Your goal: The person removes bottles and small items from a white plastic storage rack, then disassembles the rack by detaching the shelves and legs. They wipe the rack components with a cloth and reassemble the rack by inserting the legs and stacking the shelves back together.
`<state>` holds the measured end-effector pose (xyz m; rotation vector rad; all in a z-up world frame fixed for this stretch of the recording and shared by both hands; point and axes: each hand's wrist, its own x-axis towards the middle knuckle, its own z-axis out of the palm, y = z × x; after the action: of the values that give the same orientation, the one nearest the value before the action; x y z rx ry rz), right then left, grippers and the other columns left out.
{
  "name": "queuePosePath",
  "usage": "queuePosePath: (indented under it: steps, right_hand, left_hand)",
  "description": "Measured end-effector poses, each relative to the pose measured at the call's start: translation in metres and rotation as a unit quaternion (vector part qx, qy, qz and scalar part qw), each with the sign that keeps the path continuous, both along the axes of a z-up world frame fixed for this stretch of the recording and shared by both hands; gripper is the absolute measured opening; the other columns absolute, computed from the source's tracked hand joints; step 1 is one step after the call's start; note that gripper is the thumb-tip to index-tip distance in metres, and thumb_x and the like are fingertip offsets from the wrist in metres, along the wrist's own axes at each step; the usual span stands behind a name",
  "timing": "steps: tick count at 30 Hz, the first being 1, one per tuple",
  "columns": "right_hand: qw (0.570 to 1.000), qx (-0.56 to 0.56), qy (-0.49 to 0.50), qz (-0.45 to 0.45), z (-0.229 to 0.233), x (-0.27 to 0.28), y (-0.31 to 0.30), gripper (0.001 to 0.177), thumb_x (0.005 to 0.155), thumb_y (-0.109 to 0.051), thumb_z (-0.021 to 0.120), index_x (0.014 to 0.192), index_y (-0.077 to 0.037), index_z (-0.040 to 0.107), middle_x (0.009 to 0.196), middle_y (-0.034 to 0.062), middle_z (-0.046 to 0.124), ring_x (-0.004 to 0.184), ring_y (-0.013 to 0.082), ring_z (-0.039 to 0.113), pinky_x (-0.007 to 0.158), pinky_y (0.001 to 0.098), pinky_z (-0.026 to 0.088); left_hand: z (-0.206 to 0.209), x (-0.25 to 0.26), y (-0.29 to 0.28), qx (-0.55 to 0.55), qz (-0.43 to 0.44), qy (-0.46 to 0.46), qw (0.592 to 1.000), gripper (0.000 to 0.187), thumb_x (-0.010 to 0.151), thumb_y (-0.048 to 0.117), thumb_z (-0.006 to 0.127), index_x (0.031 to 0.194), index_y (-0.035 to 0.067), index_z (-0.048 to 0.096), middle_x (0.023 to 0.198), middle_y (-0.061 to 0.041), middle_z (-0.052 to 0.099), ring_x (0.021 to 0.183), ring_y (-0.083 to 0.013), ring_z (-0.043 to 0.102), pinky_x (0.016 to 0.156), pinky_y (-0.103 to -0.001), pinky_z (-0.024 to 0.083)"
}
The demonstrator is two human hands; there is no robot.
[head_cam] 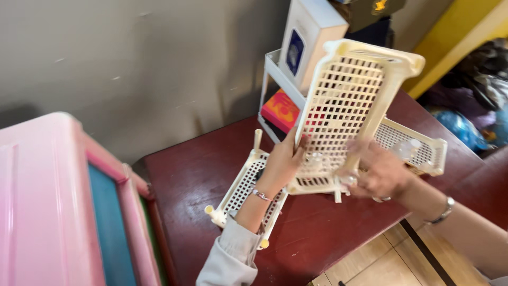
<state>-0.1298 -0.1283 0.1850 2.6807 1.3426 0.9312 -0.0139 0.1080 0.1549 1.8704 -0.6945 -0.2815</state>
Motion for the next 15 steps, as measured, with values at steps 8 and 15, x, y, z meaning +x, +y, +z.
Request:
queuePosePath:
  steps: [8,15]
  right_hand:
    - [0.876,-0.014,-0.293,-0.382,0.011,-0.079,-0.118,0.097,0.082,-0.035,0.095,0.149,-0.008,0.03,0.147,0.0202,0.042,0.14,0.0364,0.043,0.119,0.0623,0.029]
    - [0.808,0.094,-0.301,-0.498,-0.017,-0.179,-0.184,0.082,0.101,-0.031,0.088,0.152,-0.004,0.03,0.143,0.0221,0.038,0.134,0.0339,0.043,0.112,0.0473,0.04]
  left_hand:
    - [0.054,-0.002,-0.053,0.051,-0.118,-0.228,0.965,0.048,0.096,0.019,0.055,0.142,0.028,0.052,0.083,-0.013,0.074,0.074,-0.0334,0.072,0.061,-0.048,0.054]
    - [0.049,-0.018,-0.135,0.072,-0.218,-0.267,0.936,0.042,0.098,0.022,0.052,0.139,0.027,0.057,0.088,-0.01,0.075,0.078,-0.0282,0.073,0.06,-0.046,0.054]
